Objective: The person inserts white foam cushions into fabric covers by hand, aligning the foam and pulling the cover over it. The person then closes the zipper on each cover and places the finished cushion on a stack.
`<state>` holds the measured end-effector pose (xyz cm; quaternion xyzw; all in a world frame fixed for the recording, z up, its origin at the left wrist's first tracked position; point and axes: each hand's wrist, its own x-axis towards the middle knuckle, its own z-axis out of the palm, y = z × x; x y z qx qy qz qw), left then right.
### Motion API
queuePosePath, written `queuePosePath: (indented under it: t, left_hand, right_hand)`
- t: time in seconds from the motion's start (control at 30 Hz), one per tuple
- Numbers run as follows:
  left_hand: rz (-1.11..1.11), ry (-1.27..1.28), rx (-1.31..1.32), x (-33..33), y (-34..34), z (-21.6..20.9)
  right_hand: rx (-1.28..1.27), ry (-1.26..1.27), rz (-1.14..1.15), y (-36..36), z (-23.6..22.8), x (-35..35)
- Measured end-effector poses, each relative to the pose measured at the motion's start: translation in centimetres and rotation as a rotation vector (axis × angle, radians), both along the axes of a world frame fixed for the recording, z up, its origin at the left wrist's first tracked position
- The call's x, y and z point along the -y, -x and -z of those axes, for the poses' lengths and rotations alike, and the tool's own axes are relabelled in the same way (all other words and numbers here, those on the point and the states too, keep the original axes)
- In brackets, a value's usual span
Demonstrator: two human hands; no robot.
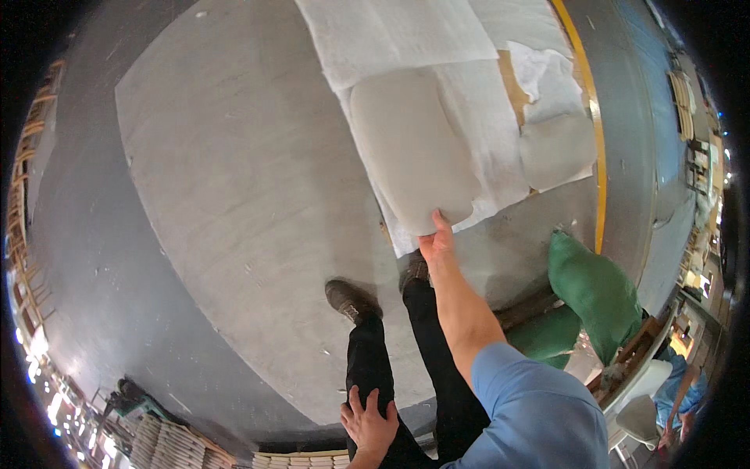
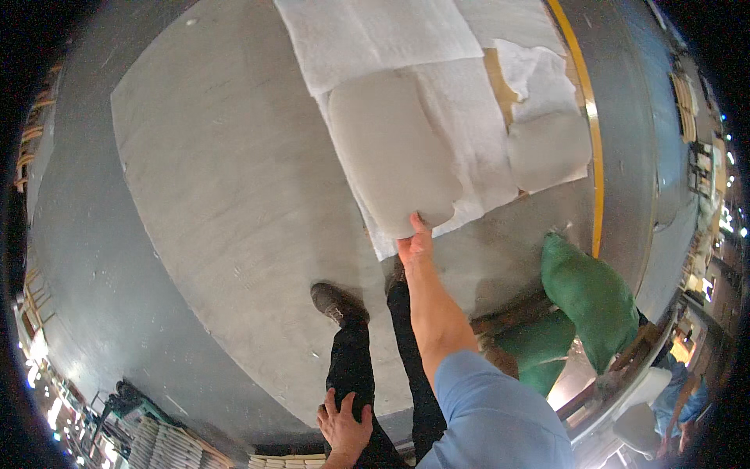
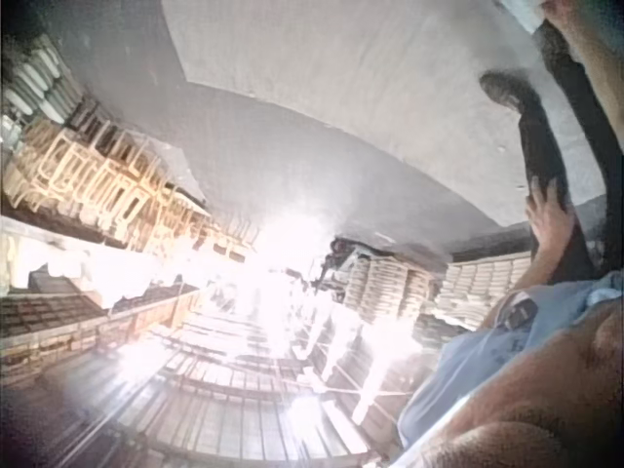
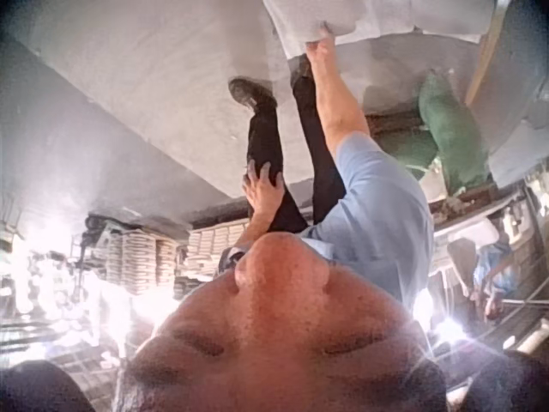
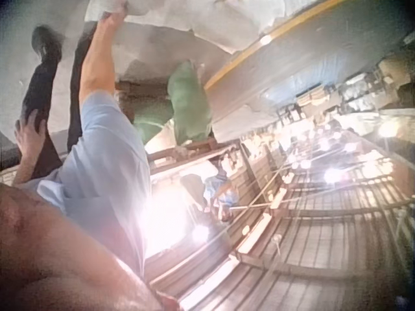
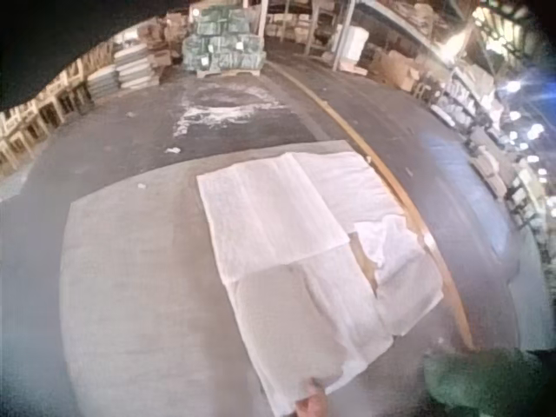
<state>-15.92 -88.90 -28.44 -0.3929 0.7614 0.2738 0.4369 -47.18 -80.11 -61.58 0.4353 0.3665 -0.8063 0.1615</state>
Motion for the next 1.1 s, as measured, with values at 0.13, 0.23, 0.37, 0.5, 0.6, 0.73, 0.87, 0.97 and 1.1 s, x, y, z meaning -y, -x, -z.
queuePosePath:
  t: [0.13, 0.23, 0.37, 0.5, 0.6, 0.73, 0.87, 0.97, 1.1]
  left_hand:
    - [0.04, 0.037, -0.028, -0.1, 0.3, 0.1]
    - [0.059, 0.026, -0.041, 0.0, 0.9, 0.1]
    - [0.058, 0.018, 0.027, 0.0, 1.9, 0.1]
    - [0.056, 0.021, 0.06, 0.0, 2.7, 0.2]
    - [0.08, 0.002, 0.083, -0.1, 3.5, 0.7]
    - [0.097, 0.001, 0.104, 0.0, 4.4, 0.6]
    - [0.144, 0.009, 0.168, -0.4, 5.3, 0.6]
    - [0.157, 0.022, 0.168, -0.7, 5.3, 0.3]
    - [0.151, -0.02, 0.154, -0.9, 6.3, 1.3]
  right_hand:
    - [-0.159, 0.045, -0.001, 1.4, -4.4, 0.0]
    - [-0.201, 0.095, -0.105, 2.5, -7.3, -3.8]
    - [-0.16, -0.08, -0.219, 3.7, -11.5, -11.7]
    - [-0.068, -0.185, -0.32, 8.3, -15.0, -18.7]
    - [-0.105, -0.252, -0.591, 13.4, -16.2, -22.6]
    - [-0.056, -0.289, -0.815, 19.1, -14.7, -22.6]
    - [-0.009, -0.324, -0.953, 23.4, -11.8, -22.0]
    - [-0.044, -0.587, -0.945, 24.8, -9.3, -22.2]
    - [0.002, -0.873, -0.817, 23.0, -6.3, -25.5]
